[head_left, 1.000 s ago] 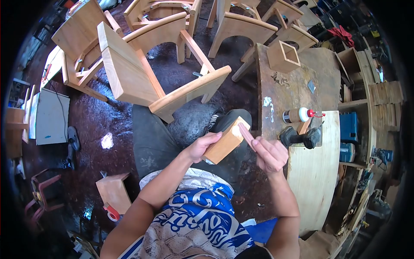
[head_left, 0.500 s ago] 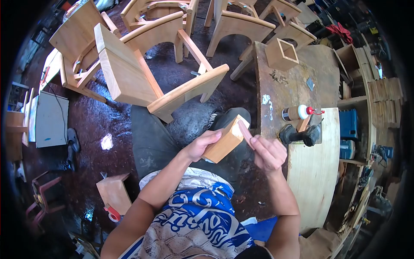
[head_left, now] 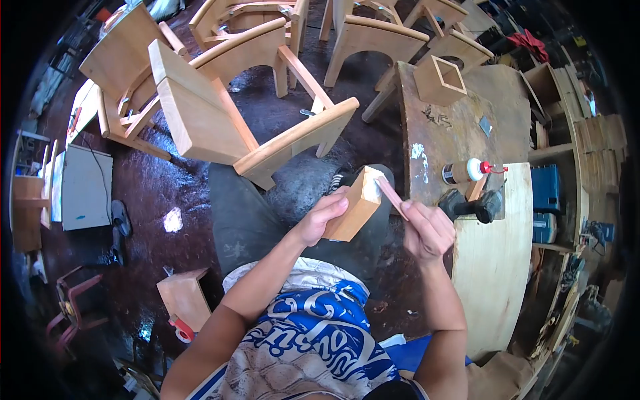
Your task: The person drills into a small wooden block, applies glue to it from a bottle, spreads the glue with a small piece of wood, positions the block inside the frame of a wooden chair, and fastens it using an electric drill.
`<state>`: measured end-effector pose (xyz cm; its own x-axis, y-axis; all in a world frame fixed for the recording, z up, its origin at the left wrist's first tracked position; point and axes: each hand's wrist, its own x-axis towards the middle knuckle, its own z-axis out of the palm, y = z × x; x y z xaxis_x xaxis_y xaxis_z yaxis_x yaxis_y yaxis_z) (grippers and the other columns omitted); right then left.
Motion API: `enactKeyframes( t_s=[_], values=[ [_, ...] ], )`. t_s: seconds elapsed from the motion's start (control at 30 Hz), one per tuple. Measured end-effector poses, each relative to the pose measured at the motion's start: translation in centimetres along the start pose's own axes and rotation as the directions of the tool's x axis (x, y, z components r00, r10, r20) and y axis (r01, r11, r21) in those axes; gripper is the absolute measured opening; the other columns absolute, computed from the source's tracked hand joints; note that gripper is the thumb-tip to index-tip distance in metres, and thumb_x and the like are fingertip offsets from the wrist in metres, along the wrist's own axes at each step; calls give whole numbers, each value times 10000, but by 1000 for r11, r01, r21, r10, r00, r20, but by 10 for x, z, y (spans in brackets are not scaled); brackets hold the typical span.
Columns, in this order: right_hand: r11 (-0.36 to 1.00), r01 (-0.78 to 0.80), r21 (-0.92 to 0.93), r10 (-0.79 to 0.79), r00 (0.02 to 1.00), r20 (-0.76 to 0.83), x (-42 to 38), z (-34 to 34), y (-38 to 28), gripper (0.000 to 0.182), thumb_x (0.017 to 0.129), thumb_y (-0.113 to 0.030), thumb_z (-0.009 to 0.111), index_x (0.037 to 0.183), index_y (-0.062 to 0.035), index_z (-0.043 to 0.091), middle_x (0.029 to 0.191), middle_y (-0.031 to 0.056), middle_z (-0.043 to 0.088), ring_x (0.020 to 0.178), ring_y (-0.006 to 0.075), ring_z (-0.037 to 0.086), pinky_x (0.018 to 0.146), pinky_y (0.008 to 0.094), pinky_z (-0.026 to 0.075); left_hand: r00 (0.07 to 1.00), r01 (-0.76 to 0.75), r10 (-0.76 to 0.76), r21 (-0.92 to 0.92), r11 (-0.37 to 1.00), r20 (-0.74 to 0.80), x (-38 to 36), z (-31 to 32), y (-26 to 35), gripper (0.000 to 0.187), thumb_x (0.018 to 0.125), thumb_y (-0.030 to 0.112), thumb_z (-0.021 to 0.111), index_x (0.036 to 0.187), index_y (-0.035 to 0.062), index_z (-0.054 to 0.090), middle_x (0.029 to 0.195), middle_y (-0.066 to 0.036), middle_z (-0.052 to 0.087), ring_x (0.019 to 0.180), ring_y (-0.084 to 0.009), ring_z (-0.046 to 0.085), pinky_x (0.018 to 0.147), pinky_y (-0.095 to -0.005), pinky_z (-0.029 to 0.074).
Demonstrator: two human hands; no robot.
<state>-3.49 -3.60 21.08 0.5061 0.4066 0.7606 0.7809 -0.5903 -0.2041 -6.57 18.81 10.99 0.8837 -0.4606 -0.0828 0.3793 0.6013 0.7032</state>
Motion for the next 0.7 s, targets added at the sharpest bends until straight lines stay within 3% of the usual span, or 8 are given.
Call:
enactKeyframes(
  t_s=[0.2,0.27,0.3,0.33,0.43,0.57,0.63,0.7],
  values=[
    [983,-32,181,22,998,53,-5,9,-20,293,638,108,717,914,10,736,815,123,735,591,190,628,524,275,459,991,-101,104,40,994,-82,1,3,-2,522,1035,367,497,1344,-52,535,1303,-74,452,1247,-165,469,1059,-304,361],
    [993,-46,109,49,998,-25,-3,8,-14,262,671,115,718,913,15,735,821,137,738,597,201,641,542,279,482,988,-115,122,75,991,-95,2,0,-2,528,1032,372,503,1349,-50,533,1304,-79,457,1255,-173,457,1074,-317,346],
    [993,-80,87,86,994,-69,0,10,-10,302,630,87,749,914,-15,745,819,93,734,604,200,645,535,289,490,987,-133,147,171,976,-69,3,-2,-4,536,1030,379,506,1362,-42,525,1319,-85,457,1269,-183,443,1088,-331,333],
    [992,-117,51,120,990,-67,1,12,-8,299,633,91,743,914,-13,743,820,98,734,609,206,650,544,293,495,985,-152,167,264,953,-35,4,-2,-6,545,1028,386,509,1375,-35,517,1333,-90,457,1283,-193,429,1102,-344,321],
    [988,-86,128,89,996,-20,-1,22,-10,305,634,85,744,922,-15,746,819,89,733,610,205,649,557,293,500,986,-153,167,276,949,-27,7,1,-9,569,1021,396,524,1408,-21,493,1351,-102,464,1304,-205,407,1128,-359,291],
    [978,-98,183,99,995,9,-8,17,-19,301,632,75,746,918,-19,742,821,88,733,611,202,651,558,294,501,980,-164,188,279,946,-63,5,-3,-7,581,1015,389,542,1427,-16,477,1346,-101,475,1296,-196,429,1113,-345,321],
    [979,-125,160,135,989,-55,-9,14,-14,293,640,83,740,914,-19,740,825,106,734,610,204,652,553,293,498,988,-94,101,61,994,-116,4,0,-6,574,1018,362,548,1444,-12,460,1330,-91,481,1286,-180,457,1098,-332,349],
    [981,-159,111,164,986,-41,-5,15,-8,283,655,91,735,913,-24,742,838,94,740,616,200,658,555,296,502,995,-66,71,65,996,-68,4,1,-7,576,1024,359,542,1459,-5,441,1331,-86,494,1272,-171,482,1084,-326,375]
  ],
)
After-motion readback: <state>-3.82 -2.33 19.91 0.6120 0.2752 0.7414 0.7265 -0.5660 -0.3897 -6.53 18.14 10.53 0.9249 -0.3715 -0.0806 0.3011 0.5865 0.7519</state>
